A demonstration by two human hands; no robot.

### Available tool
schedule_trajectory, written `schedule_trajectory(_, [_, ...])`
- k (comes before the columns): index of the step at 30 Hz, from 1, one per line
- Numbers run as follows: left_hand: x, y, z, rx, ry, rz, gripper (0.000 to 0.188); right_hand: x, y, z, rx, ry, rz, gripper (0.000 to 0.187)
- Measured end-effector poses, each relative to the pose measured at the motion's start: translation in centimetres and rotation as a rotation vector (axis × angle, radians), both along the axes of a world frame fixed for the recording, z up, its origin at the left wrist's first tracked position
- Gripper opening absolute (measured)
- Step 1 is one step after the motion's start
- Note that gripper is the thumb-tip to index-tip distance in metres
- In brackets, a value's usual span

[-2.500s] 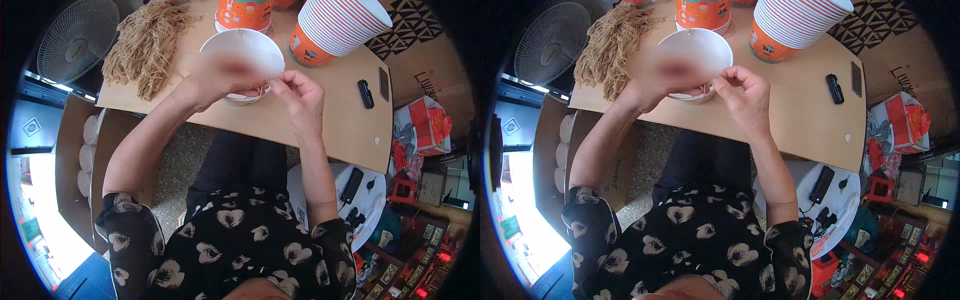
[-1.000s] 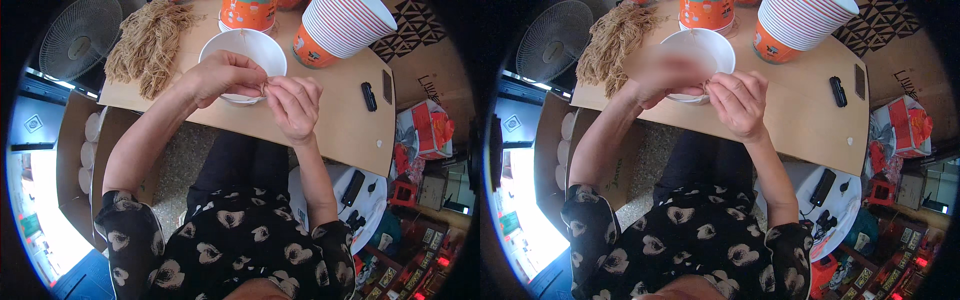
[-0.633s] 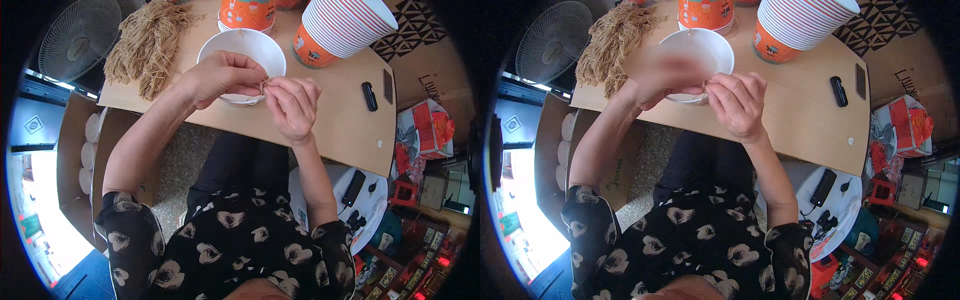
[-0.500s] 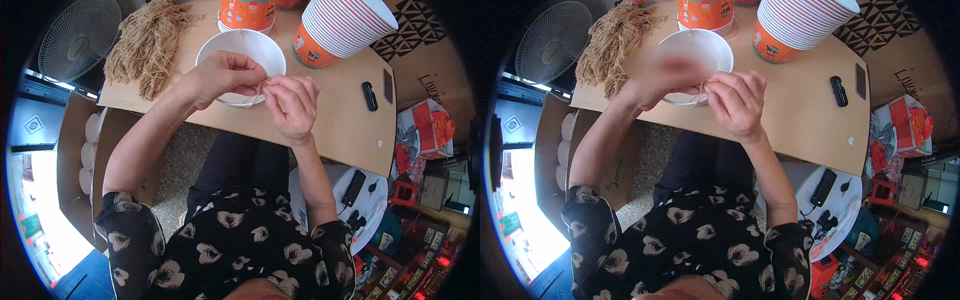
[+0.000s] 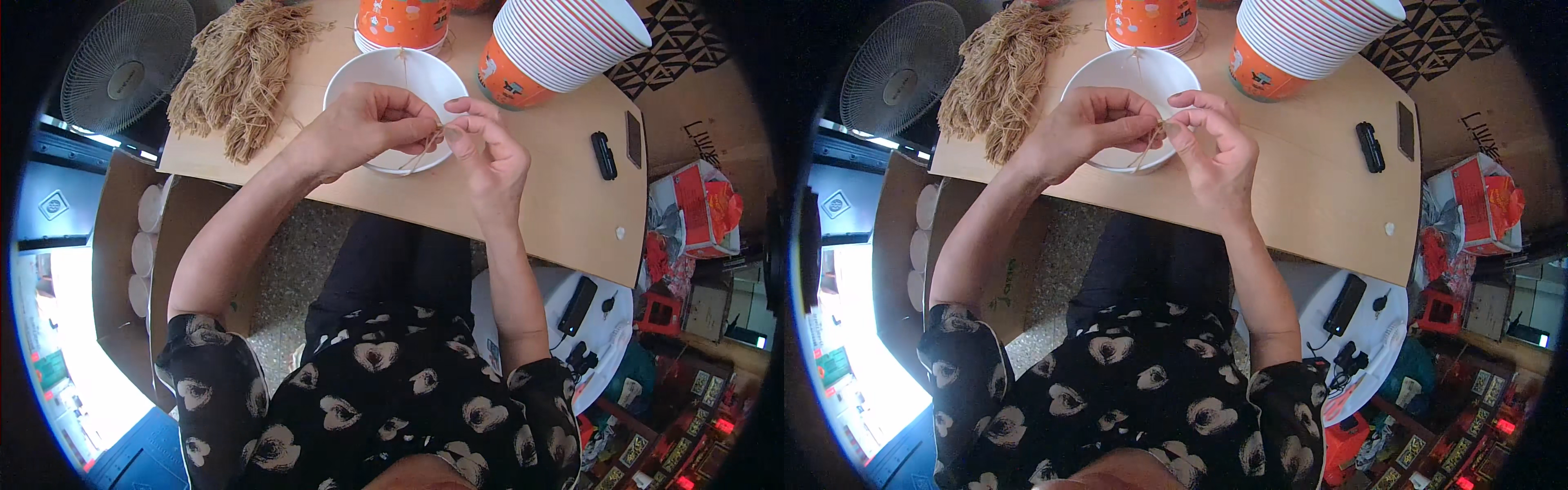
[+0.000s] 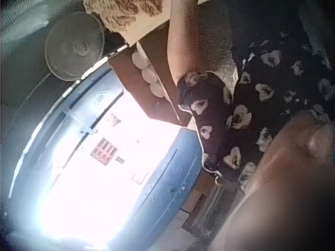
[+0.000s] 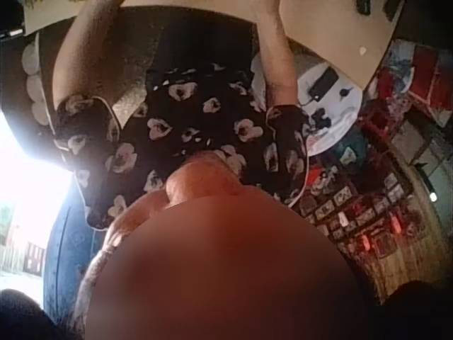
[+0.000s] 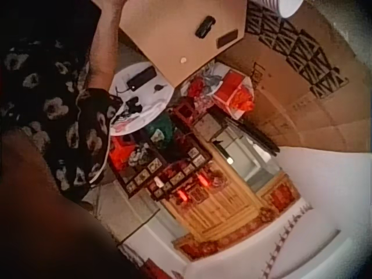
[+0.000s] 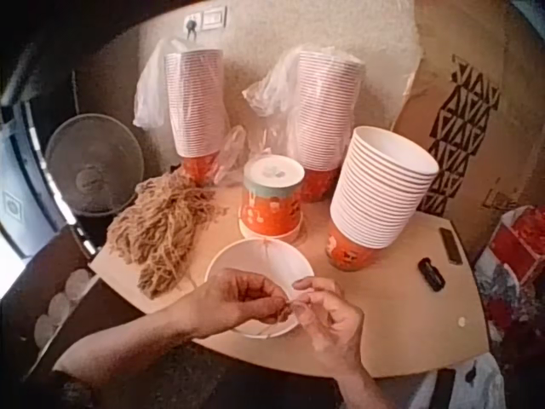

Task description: The person is selecting and preparing thin strands of fiber or string, likely for use in packaging paper buckets.

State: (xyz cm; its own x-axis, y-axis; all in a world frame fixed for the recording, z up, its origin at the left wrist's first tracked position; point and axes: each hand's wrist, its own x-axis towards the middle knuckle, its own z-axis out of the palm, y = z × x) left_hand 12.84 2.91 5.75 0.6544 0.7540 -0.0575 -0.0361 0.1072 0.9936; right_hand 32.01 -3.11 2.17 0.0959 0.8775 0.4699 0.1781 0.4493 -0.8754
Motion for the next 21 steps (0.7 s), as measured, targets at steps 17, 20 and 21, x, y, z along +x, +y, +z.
schedule_trajectory(17, [0.75, -0.90, -0.32, 0.189, 0.080, 0.104, 0.015, -0.20, -0.32, 0.23, -0.107, 0.139, -0.015, 0.016])
schedule_trajectory(20, [0.53, -0.89, -0.29, 0.256, 0.116, 0.129, 0.015, -0.15, -0.52, 0.56, -0.104, 0.137, 0.016, 0.015])
schedule_trajectory(21, [0.48, -0.88, 0.06, 0.220, 0.087, 0.134, 0.013, -0.07, -0.60, 0.69, -0.099, 0.139, 0.035, 0.015])
